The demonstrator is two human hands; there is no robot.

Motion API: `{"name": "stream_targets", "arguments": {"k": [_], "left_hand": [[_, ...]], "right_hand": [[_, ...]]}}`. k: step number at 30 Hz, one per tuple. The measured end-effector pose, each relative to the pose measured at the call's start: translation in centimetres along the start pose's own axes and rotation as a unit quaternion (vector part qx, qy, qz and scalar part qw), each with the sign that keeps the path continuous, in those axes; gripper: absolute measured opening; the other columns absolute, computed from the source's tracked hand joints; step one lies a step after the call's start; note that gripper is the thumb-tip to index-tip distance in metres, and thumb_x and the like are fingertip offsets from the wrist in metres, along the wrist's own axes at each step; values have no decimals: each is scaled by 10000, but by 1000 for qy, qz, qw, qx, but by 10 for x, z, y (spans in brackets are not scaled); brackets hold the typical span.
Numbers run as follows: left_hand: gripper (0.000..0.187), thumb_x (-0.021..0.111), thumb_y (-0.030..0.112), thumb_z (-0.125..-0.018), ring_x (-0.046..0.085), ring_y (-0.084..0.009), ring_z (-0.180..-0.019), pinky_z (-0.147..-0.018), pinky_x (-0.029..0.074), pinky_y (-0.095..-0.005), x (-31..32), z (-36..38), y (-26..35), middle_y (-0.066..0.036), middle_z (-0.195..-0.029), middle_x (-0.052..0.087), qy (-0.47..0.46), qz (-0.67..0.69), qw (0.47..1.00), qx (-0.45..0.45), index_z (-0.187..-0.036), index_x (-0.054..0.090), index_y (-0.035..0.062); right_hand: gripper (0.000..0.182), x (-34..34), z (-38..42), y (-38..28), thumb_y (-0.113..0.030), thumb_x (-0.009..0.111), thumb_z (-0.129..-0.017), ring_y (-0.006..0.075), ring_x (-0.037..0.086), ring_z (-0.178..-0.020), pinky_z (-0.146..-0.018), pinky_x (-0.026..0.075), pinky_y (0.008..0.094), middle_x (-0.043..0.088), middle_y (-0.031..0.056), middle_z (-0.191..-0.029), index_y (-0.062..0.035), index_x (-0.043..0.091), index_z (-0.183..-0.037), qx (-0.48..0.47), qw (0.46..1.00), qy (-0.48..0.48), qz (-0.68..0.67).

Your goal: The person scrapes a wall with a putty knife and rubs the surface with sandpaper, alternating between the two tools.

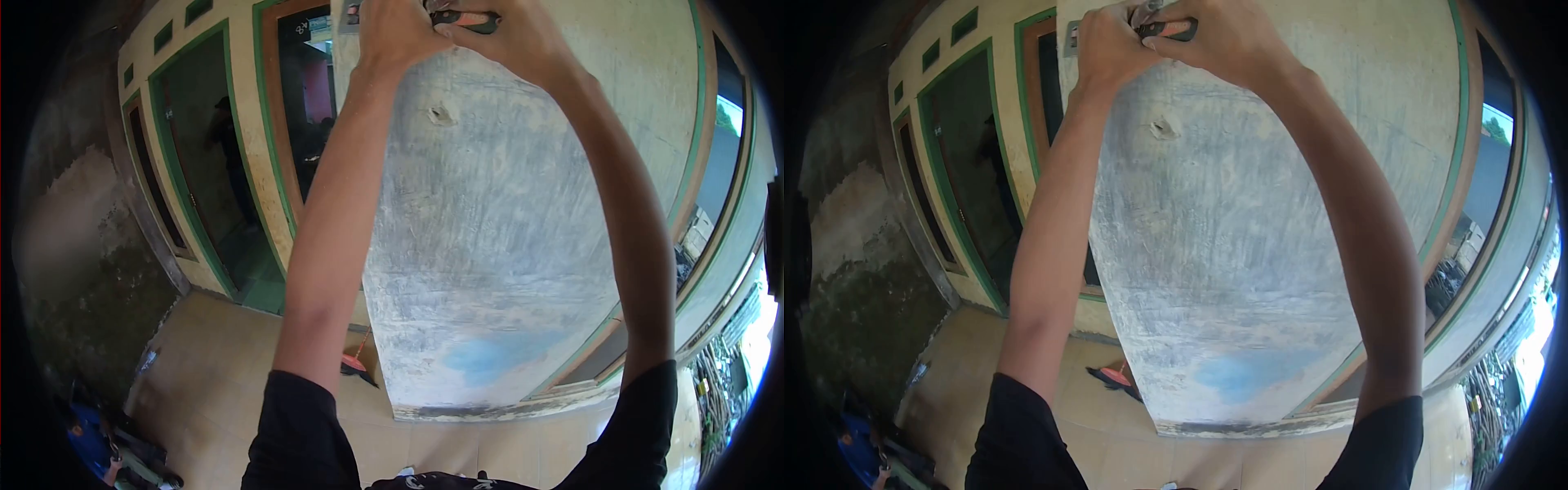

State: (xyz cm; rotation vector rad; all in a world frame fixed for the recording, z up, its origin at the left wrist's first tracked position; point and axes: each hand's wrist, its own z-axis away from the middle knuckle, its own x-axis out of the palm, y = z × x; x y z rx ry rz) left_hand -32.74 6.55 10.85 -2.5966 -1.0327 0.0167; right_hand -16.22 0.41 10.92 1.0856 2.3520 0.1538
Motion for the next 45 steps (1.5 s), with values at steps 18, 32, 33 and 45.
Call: {"name": "stream_targets", "arguments": {"k": [18, 32, 33, 45], "left_hand": [[361, 779, 223, -664, 368, -222, -500, -505, 361, -328, -31, 10, -23, -59, -551, 414, -34, -4, 999, 29, -652, 466, 42], [465, 793, 332, -702, 368, -187, -498, -478, 341, -344, -20, 7, -15, -75, -541, 381, -55, 37, 997, 40, -624, 426, 58], [359, 769, 200, -656, 366, -271, -503, -503, 355, -362, -21, 5, -16, -115, -562, 363, -63, 3, 994, 95, -634, 445, 48], [447, 774, 339, -778, 437, -158, -488, -487, 404, -329, 41, -18, 59, -77, -533, 469, -64, 108, 992, -12, -636, 462, 53]], "right_hand": [[225, 19, 4, -32, -187, 729, -769, 276, 707, -709, -716, 573, 391, 738, 131, -784, -100, 788, -968, -18, 994, 99, 32], [221, 20, 17, -20, -218, 752, -790, 287, 710, -721, -697, 570, 397, 735, 117, -782, -82, 775, -962, 14, 993, 114, -18], [221, 18, 17, -21, -218, 752, -790, 287, 710, -721, -697, 570, 397, 735, 117, -782, -82, 775, -962, 14, 993, 118, -15], [143, -73, 43, -4, -119, 761, -798, 176, 663, -581, -583, 522, 315, 730, 114, -725, 15, 731, -838, 100, 994, -8, 51]]}}
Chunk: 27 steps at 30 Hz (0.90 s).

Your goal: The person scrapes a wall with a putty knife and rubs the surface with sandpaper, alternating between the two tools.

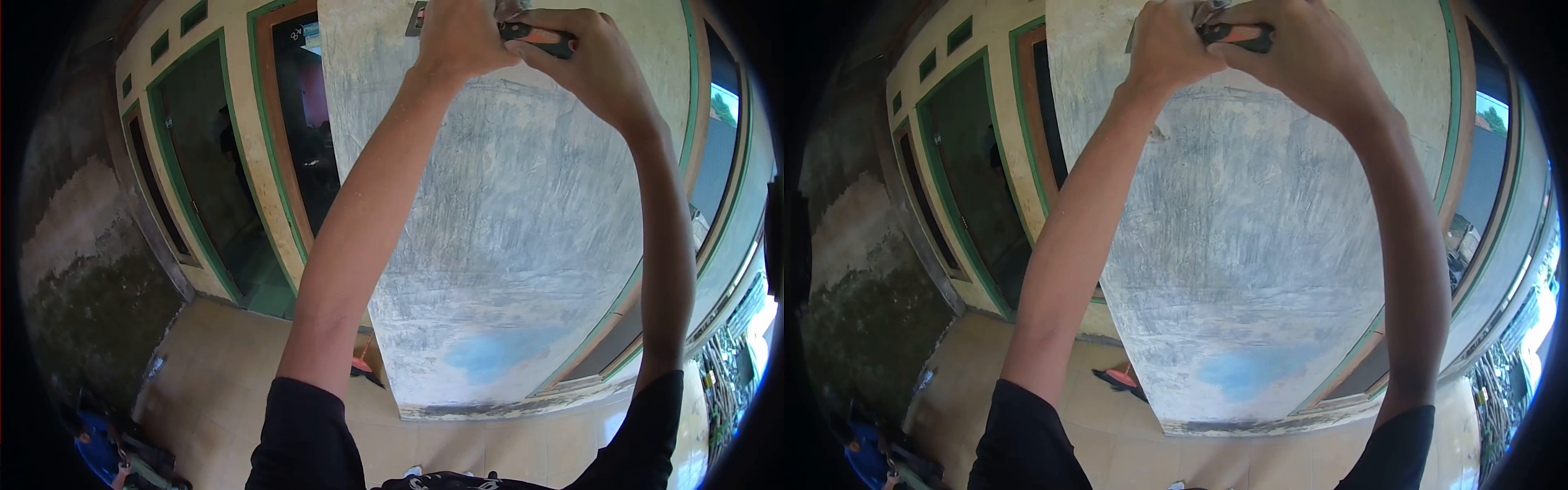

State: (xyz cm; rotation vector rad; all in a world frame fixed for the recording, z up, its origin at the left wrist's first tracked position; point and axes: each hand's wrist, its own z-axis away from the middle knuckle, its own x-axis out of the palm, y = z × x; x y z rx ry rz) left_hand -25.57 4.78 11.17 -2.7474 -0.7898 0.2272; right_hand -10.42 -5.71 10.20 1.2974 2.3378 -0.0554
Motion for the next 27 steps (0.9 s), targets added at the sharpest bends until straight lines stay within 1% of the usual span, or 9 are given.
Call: {"name": "stream_targets", "arguments": {"k": [3, 6, 10, 16, 19, 23, 25, 26, 27], "left_hand": [[390, 784, 288, -746, 468, -160, -513, -527, 442, -345, 10, 1, -5, -80, -556, 496, -22, -53, 998, -40, -652, 491, 49], [366, 800, 249, -716, 488, -175, -526, -556, 464, -370, -3, 1, -25, -93, -567, 511, 46, -75, 996, 26, -648, 504, 45], [360, 788, 209, -713, 436, -157, -540, -538, 418, -344, -30, -2, -34, -40, -566, 484, 19, -64, 996, -57, -634, 473, 52], [370, 768, 210, -721, 401, -108, -532, -482, 366, -324, -24, 1, -18, -6, -549, 464, 55, 72, 996, -7, -619, 446, 60], [360, 765, 218, -724, 420, -109, -514, -466, 373, -333, -25, -3, -22, -17, -539, 471, 25, 50, 998, -35, -615, 462, 58], [368, 774, 220, -699, 403, -108, -508, -464, 365, -333, -17, -3, -16, -10, -526, 460, 55, 48, 996, -60, -599, 452, 72], [400, 699, 348, -854, 452, -122, -508, -474, 403, -335, -18, 0, -22, -9, -564, 495, -30, -42, 998, -20, -645, 489, 80], [400, 699, 348, -854, 452, -122, -508, -474, 403, -335, -16, 4, -25, -9, -564, 495, -27, -37, 999, -19, -645, 489, 80], [324, 761, 288, -718, 524, -233, -540, -515, 429, -375, -13, 10, -29, -75, -581, 533, -5, -60, 997, 40, -668, 536, 61]], "right_hand": [[155, 5, -3, 13, -117, 762, -797, 177, 666, -589, -591, 525, 313, 734, 121, -748, 21, 736, -862, -47, 998, 7, -38], [154, 13, -17, -3, -115, 767, -789, 180, 661, -596, -604, 525, 313, 736, 119, -766, 11, 741, -873, -53, 998, 10, 8], [123, 27, -40, -17, -120, 756, -791, 190, 607, -549, -574, 495, 351, 708, 116, -712, -11, 736, -843, -106, 994, 19, -16], [138, -9, -23, -68, -121, 734, -787, 196, 602, -523, -587, 501, 345, 688, 122, -642, 11, 719, -752, 41, 988, -67, 131], [150, 0, -21, -49, -127, 745, -777, 190, 615, -525, -586, 507, 339, 690, 126, -633, 17, 724, -741, -82, 983, 65, 149], [162, 2, -30, -23, -138, 761, -773, 195, 639, -554, -590, 516, 330, 712, 141, -693, 16, 741, -817, -26, 999, 2, 18], [184, 10, -17, -19, -144, 743, -812, 193, 656, -593, -626, 529, 329, 732, 162, -769, 15, 747, -906, -3, 998, 15, -57], [256, 34, -13, 17, -219, 761, -830, 252, 730, -762, -756, 583, 354, 753, 113, -859, -114, 768, -1064, -121, 988, 90, -17], [263, 40, -3, 15, -215, 761, -833, 242, 731, -760, -747, 583, 346, 753, 114, -860, -114, 764, -1075, -59, 996, 71, -21]]}}
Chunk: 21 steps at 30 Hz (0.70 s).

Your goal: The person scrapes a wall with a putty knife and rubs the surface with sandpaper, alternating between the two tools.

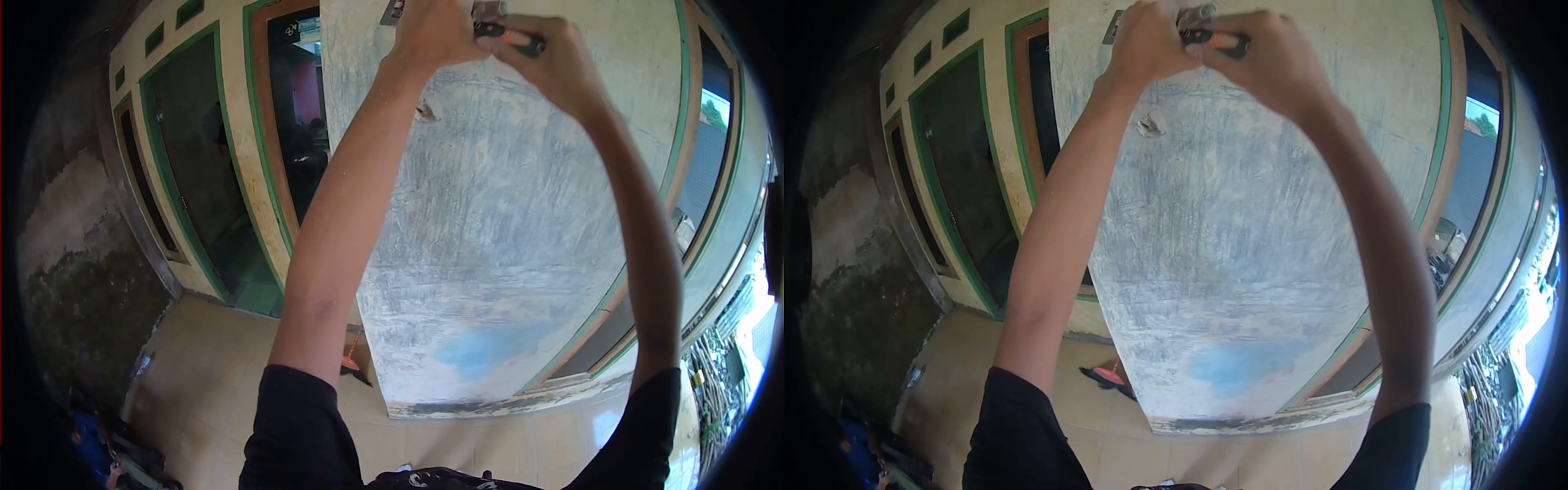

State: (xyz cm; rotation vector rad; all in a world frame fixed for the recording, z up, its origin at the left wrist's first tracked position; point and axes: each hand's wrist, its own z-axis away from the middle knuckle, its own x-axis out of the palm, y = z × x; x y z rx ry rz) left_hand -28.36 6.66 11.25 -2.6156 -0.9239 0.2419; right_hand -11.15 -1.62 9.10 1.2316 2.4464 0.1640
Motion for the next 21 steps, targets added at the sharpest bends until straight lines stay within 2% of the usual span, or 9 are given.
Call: {"name": "stream_targets", "arguments": {"k": [1, 2, 3, 5, 7, 9, 12, 15, 21], "left_hand": [[322, 823, 229, -582, 595, -345, -572, -556, 456, -415, -3, 2, 0, -142, -598, 571, 22, -26, 998, 58, -690, 583, 43], [335, 828, 264, -574, 648, -350, -630, -592, 503, -416, -4, 5, 1, -134, -644, 641, -17, -45, 997, 63, -735, 629, 48], [335, 828, 264, -574, 648, -350, -630, -592, 503, -416, -4, 8, 7, -134, -644, 641, -19, -42, 997, 67, -735, 629, 48], [332, 816, 287, -595, 633, -352, -619, -593, 508, -415, -5, 16, 18, -126, -627, 623, -68, 17, 996, 59, -734, 618, 60], [279, 791, 247, -593, 696, -307, -692, -651, 546, -401, 4, 22, 32, -124, -710, 694, -106, 14, 992, 72, -808, 690, 100], [280, 794, 244, -607, 618, -322, -651, -606, 495, -427, 27, 27, 51, -87, -649, 610, -69, 75, 987, 127, -725, 583, 103], [289, 790, 175, -581, 613, -297, -702, -623, 487, -424, 54, 30, 90, -70, -688, 604, -113, 89, 977, 155, -739, 561, 98], [294, 781, 96, -580, 615, -281, -735, -640, 485, -409, 85, 27, 134, -67, -732, 606, -130, 128, 966, 182, -782, 569, 79], [285, 789, 33, -583, 631, -264, -761, -677, 512, -402, 151, 10, 209, -67, -736, 600, -129, 198, 937, 258, -791, 598, 75]], "right_hand": [[270, 3, 10, -8, -211, 762, -835, 231, 733, -759, -739, 583, 338, 753, 116, -860, -113, 760, -1086, 64, 998, -17, -3], [323, 6, 19, -12, -210, 764, -832, 239, 732, -743, -715, 580, 348, 752, 129, -868, -108, 739, -1138, 90, 995, -31, -25], [349, 9, 30, -14, -209, 763, -833, 249, 719, -702, -677, 563, 363, 741, 143, -828, -91, 721, -1159, 74, 997, -18, -14], [277, -1, 47, -26, -201, 742, -853, 268, 682, -634, -623, 534, 376, 715, 140, -764, -56, 714, -1087, 84, 996, -35, 2], [227, -12, 68, -30, -191, 723, -869, 276, 653, -608, -603, 509, 387, 686, 132, -730, -46, 699, -1042, 91, 995, -31, 3], [185, -27, 92, -30, -181, 704, -885, 284, 624, -582, -583, 484, 397, 658, 124, -695, -36, 684, -998, 102, 994, -26, 13], [120, -56, 133, -32, -144, 645, -924, 301, 571, -570, -579, 427, 425, 600, 121, -689, -25, 629, -921, 178, 982, -63, 9], [132, -85, 169, -26, -149, 640, -929, 306, 571, -575, -582, 428, 428, 610, 127, -711, -20, 617, -913, 242, 968, -65, 20], [154, -128, 229, -8, -89, 639, -912, 256, 627, -600, -587, 477, 370, 650, 126, -766, -31, 648, -1054, 326, 945, -19, 30]]}}
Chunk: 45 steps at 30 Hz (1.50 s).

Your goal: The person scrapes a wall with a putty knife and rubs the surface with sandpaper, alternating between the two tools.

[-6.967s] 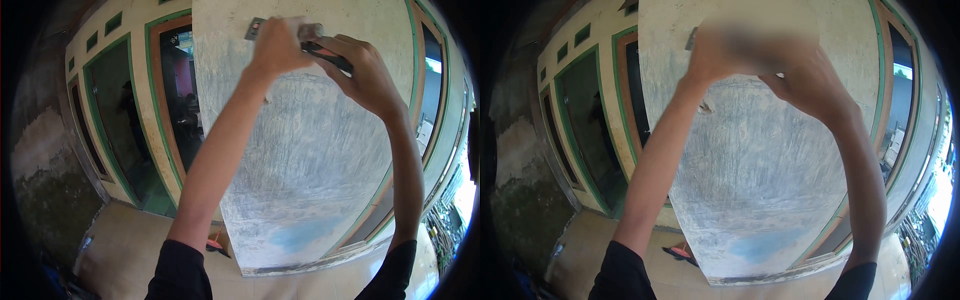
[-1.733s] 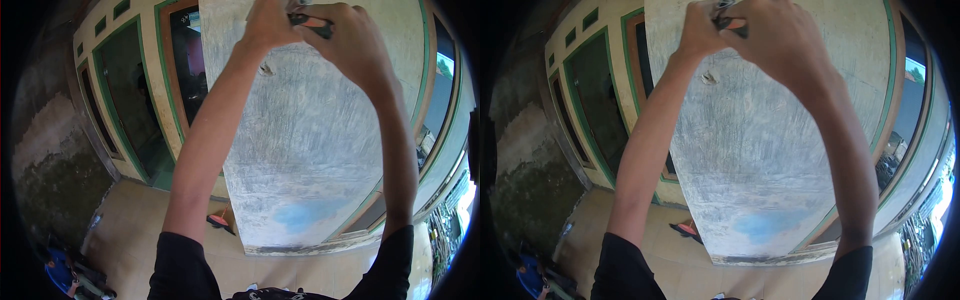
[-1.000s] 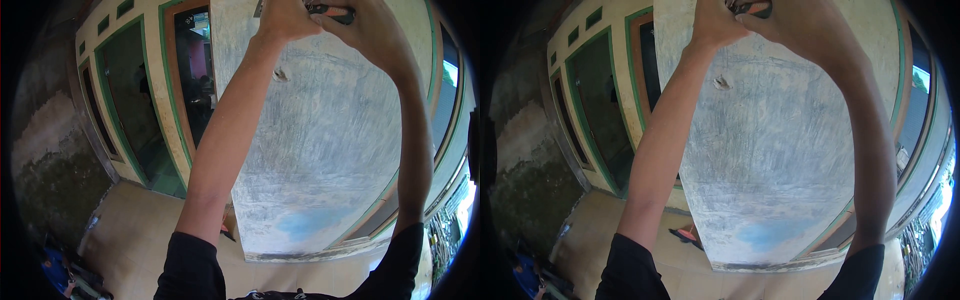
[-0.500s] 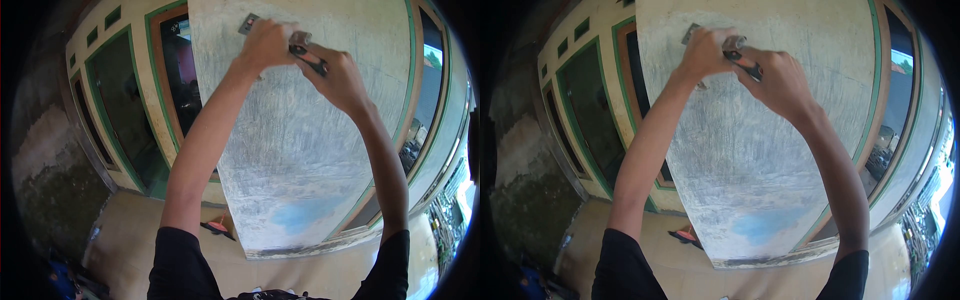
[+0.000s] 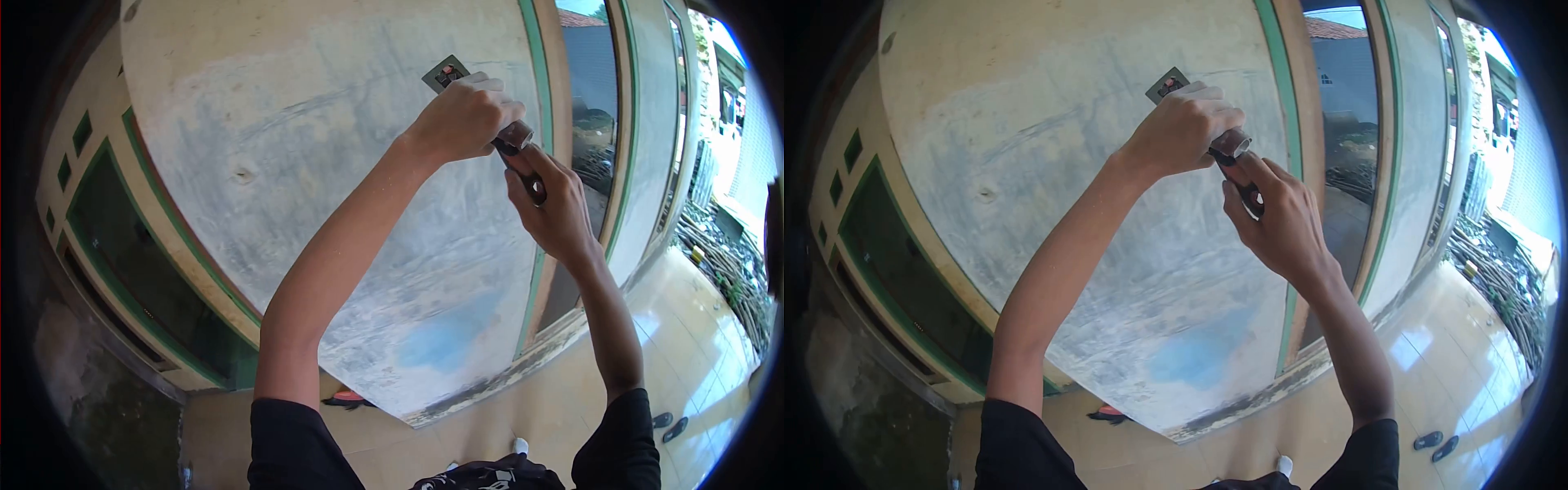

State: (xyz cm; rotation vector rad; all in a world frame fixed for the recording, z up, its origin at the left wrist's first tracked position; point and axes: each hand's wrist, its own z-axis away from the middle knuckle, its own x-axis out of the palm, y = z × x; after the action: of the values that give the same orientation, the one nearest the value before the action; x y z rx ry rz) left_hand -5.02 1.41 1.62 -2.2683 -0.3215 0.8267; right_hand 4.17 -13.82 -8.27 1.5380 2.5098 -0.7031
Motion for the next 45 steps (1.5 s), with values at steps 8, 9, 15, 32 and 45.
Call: {"name": "stream_targets", "arguments": {"k": [8, 9, 15, 32, 45], "left_hand": [[259, 831, 98, -602, 691, -303, -758, -723, 557, -408, 77, -78, 10, -122, -762, 681, -125, 33, 989, -78, -802, 668, 78], [259, 831, 98, -602, 691, -303, -758, -723, 557, -408, 90, -84, 8, -122, -762, 681, -123, 32, 989, -80, -802, 668, 78], [208, 789, 207, -639, 686, -307, -723, -708, 549, -411, 140, -94, -3, -126, -721, 675, -168, 18, 985, -38, -726, 651, 78], [130, 762, 143, -571, 689, -300, -594, -602, 570, -385, 109, -107, -60, -133, -650, 682, -206, 15, 978, 12, -651, 696, 65], [171, 773, 133, -579, 631, -275, -542, -551, 496, -371, 101, -121, -74, -117, -600, 630, -173, 39, 984, 2, -622, 621, 64]], "right_hand": [[278, -28, -12, 113, -188, 735, -878, 249, 649, -541, -584, 508, 336, 699, 113, -708, -46, 702, -1114, 18, 991, 126, -30], [288, -30, -15, 129, -191, 734, -878, 244, 646, -532, -580, 505, 331, 698, 115, -704, -44, 705, -1125, 28, 990, 127, -51], [311, -23, -12, 173, -209, 737, -866, 258, 641, -519, -567, 507, 322, 679, 138, -690, -60, 704, -1137, 61, 988, 125, -71], [224, 5, -59, 143, -136, 695, -890, 304, 687, -577, -562, 503, 343, 670, 195, -683, 12, 689, -1058, 77, 970, 154, -170], [237, -20, -81, 135, -131, 689, -886, 247, 720, -663, -619, 520, 324, 689, 204, -733, 42, 693, -1048, 56, 977, 148, -146]]}}
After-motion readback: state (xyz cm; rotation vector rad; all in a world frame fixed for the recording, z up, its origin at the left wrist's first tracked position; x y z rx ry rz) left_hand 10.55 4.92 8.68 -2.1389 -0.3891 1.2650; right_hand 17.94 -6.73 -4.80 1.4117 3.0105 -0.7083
